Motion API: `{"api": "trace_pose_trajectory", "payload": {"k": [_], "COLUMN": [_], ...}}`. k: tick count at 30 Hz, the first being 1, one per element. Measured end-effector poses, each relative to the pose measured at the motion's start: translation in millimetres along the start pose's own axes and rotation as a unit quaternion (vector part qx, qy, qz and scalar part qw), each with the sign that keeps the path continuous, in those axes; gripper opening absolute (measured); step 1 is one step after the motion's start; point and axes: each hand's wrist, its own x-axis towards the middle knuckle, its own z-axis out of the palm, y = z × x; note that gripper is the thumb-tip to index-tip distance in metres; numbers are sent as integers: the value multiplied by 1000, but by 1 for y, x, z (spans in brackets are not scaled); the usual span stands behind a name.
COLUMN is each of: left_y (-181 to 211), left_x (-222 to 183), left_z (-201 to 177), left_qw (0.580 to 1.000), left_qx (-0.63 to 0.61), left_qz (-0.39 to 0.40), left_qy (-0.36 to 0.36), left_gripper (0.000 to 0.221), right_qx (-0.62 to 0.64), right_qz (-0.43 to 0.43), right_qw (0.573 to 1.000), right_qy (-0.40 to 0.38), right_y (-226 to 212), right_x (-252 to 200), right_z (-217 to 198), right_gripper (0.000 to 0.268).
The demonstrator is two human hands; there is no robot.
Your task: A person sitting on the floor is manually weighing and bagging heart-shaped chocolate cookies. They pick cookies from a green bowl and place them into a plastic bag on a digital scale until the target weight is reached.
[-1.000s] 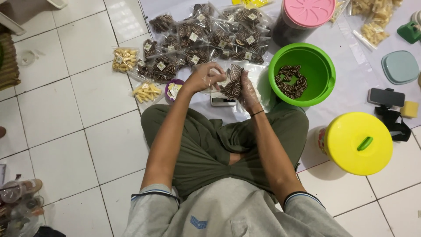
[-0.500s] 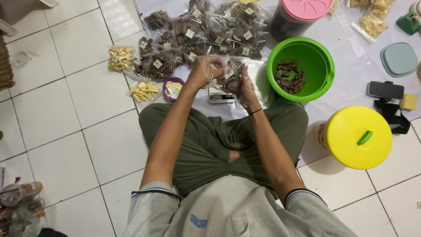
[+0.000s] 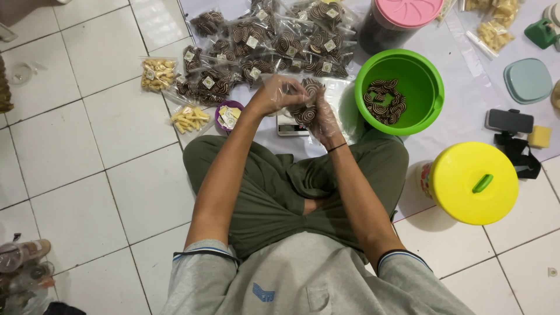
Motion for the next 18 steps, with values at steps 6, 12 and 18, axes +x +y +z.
{"api": "trace_pose_trajectory", "payload": {"k": [6,12,18], "left_y": [8,-7,13], "left_x": [-4,2,-12], "left_z": [-5,-4,-18], "left_qw": [999,997,997], "left_qx": [41,77,14], "left_qz": [-17,8,27], "left_qy": [1,13,72], "left_gripper": [27,27,20], "right_qx": [6,0,233], "right_qz": [-14,-10,-24], "right_qw": [1000,1000,970], "right_qy": [25,14,59], "right_y": [0,7,8], "right_x": [-7,-3,2], "right_z": [2,-8,-8], "right_gripper": [83,74,50]}}
